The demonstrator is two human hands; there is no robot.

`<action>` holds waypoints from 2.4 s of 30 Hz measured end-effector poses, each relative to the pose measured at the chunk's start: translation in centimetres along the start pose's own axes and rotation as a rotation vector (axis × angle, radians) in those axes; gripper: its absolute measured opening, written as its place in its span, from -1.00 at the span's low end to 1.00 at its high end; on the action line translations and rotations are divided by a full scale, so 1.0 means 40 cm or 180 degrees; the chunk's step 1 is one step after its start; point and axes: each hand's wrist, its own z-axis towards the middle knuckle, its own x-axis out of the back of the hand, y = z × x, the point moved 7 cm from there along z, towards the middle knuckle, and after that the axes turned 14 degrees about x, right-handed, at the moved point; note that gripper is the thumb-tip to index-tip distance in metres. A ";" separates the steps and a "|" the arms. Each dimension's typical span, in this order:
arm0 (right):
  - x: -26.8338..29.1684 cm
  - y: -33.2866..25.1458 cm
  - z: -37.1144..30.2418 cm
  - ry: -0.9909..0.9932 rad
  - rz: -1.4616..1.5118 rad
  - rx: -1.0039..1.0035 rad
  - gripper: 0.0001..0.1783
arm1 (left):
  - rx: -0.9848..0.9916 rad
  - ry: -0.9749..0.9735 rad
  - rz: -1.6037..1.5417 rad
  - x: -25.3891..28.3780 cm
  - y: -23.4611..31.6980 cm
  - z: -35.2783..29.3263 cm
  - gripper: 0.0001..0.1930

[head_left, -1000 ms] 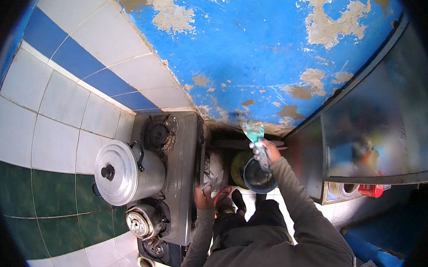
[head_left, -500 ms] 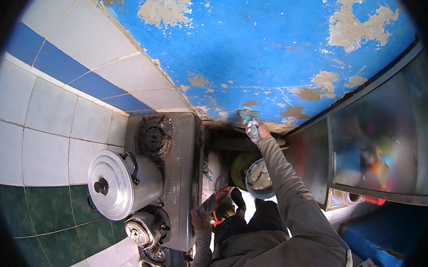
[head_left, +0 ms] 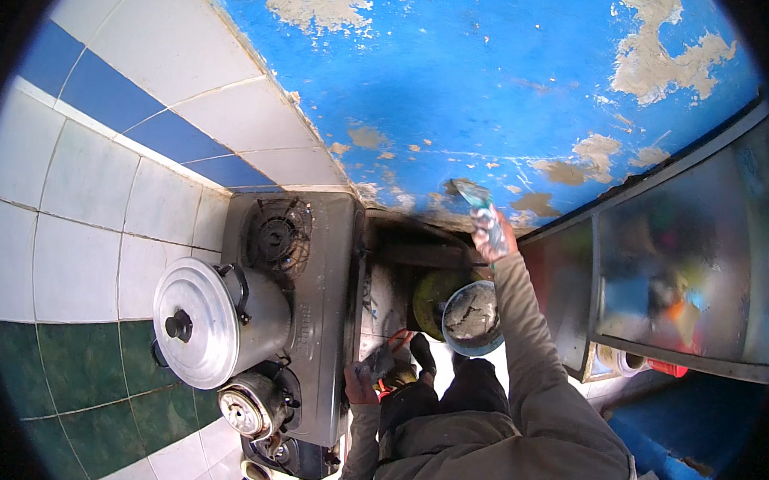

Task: The person applies plaster to a damaged blue wall using a putty knife. They repeatedly scoop plaster from a bucket and spread it over patches of peeling paint and exposed wall surface.

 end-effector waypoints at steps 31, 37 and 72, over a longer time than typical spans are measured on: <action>-0.219 -0.106 -0.076 -0.0335 0.0996 -0.0098 -0.65 | 0.0365 -0.0257 -0.0324 -0.042 -0.151 -0.031 -0.74; 0.051 0.108 -0.012 0.0318 0.0040 -0.0393 -0.63 | 0.0430 -0.0429 0.0242 -0.026 -0.036 -0.026 -0.72; -0.320 -0.105 -0.227 -0.0539 -0.0131 0.0266 -0.63 | 0.0607 -0.0598 -0.0377 0.002 -0.023 -0.028 -0.68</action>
